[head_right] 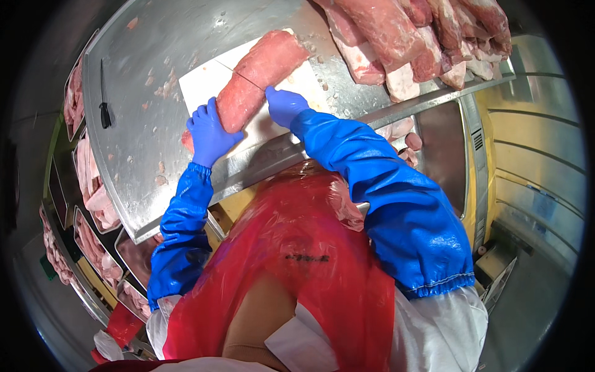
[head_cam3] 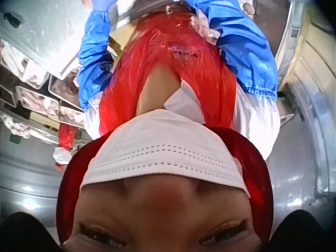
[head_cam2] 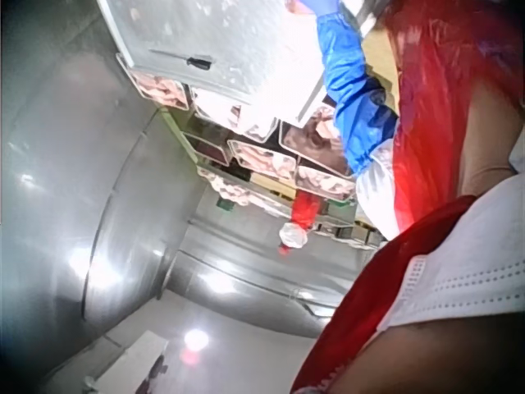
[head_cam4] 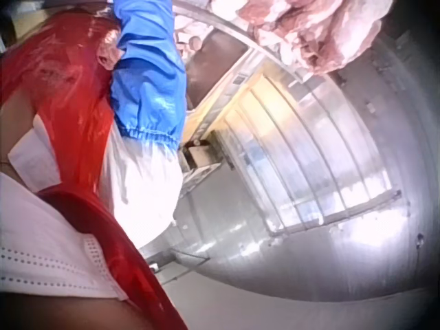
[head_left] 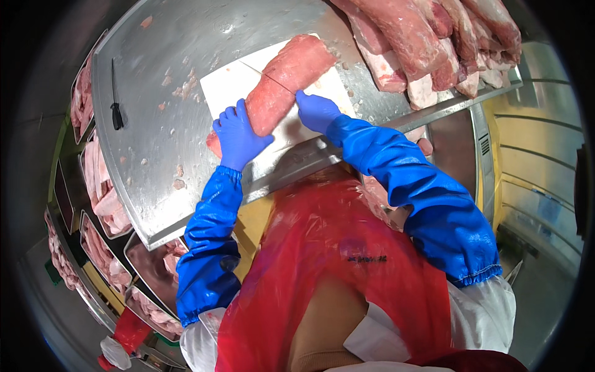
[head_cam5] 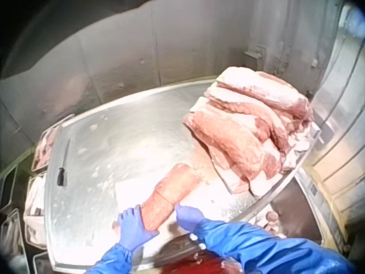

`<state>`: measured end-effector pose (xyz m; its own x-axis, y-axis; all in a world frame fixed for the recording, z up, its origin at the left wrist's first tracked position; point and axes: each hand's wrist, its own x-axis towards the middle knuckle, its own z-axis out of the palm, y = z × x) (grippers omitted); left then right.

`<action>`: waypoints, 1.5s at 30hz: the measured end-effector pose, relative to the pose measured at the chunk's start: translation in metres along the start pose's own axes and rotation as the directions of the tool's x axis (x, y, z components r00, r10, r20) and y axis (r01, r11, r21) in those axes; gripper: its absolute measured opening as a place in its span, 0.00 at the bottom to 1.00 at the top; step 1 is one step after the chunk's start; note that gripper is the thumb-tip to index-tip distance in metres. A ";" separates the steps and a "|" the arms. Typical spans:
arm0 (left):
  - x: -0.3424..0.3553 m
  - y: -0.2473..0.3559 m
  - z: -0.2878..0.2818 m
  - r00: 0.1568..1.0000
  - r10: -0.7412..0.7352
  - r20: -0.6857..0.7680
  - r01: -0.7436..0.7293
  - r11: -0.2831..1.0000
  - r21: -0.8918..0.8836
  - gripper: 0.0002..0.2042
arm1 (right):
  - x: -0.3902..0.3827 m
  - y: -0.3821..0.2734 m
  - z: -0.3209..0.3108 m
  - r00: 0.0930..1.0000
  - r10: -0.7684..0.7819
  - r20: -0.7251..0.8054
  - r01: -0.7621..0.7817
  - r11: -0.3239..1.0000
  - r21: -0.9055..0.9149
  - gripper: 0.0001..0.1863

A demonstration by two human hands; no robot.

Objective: The person cuts large pieces of raw meat into smaller portions using a knife on a cutting board. The cut pieces are placed into a metal tray. The person also sharpens the knife with a honing steel during the process.

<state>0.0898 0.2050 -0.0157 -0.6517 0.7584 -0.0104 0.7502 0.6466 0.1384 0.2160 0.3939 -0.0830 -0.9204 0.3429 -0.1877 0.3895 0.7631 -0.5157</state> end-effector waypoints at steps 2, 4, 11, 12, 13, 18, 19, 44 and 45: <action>0.002 -0.007 0.000 0.999 -0.038 -0.023 0.037 0.999 -0.020 0.53 | -0.007 0.000 -0.006 0.999 -0.031 -0.014 0.031 0.999 0.014 0.15; 0.010 -0.021 -0.001 0.998 -0.052 0.045 0.056 0.994 -0.092 0.53 | -0.032 0.004 -0.012 0.999 0.015 0.028 -0.016 1.000 0.024 0.15; 0.038 -0.072 -0.004 0.942 -0.294 0.164 0.328 0.910 -0.255 0.51 | -0.142 0.045 -0.032 0.998 0.056 0.028 -0.058 0.995 0.079 0.11; 0.046 -0.055 -0.021 0.931 -0.270 0.247 0.285 0.958 -0.025 0.47 | -0.159 0.046 -0.041 0.999 0.039 -0.011 -0.037 0.993 0.115 0.11; 0.054 -0.041 -0.028 0.981 -0.144 0.129 0.157 0.983 -0.095 0.45 | -0.169 0.042 -0.052 0.999 0.003 -0.046 0.004 0.989 0.150 0.11; 0.107 0.076 0.008 0.989 -0.081 -0.127 -0.067 0.519 -0.852 0.31 | -0.130 0.061 -0.058 0.924 0.379 0.040 -0.215 0.433 0.875 0.12; 0.122 0.090 0.037 0.983 -0.067 -0.171 -0.092 0.625 -0.775 0.31 | -0.106 0.064 -0.061 0.922 0.378 0.089 -0.228 0.340 0.912 0.15; -0.505 -0.348 -0.061 0.047 -0.947 -0.319 0.193 0.321 -0.927 0.14 | -0.050 -0.342 0.035 0.563 -0.767 0.310 -0.313 0.149 0.938 0.17; -0.514 -0.361 -0.052 -0.222 -0.971 0.088 -0.078 -0.072 -0.994 0.14 | -0.044 -0.323 0.035 0.635 -0.695 0.337 -0.238 0.240 0.941 0.17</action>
<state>0.1480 -0.4224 -0.0083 -0.5737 -0.7891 -0.2194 -0.1149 -0.1877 0.9755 0.1298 0.1133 0.0627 -0.8664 -0.4975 -0.0427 0.2804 -0.4140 -0.8660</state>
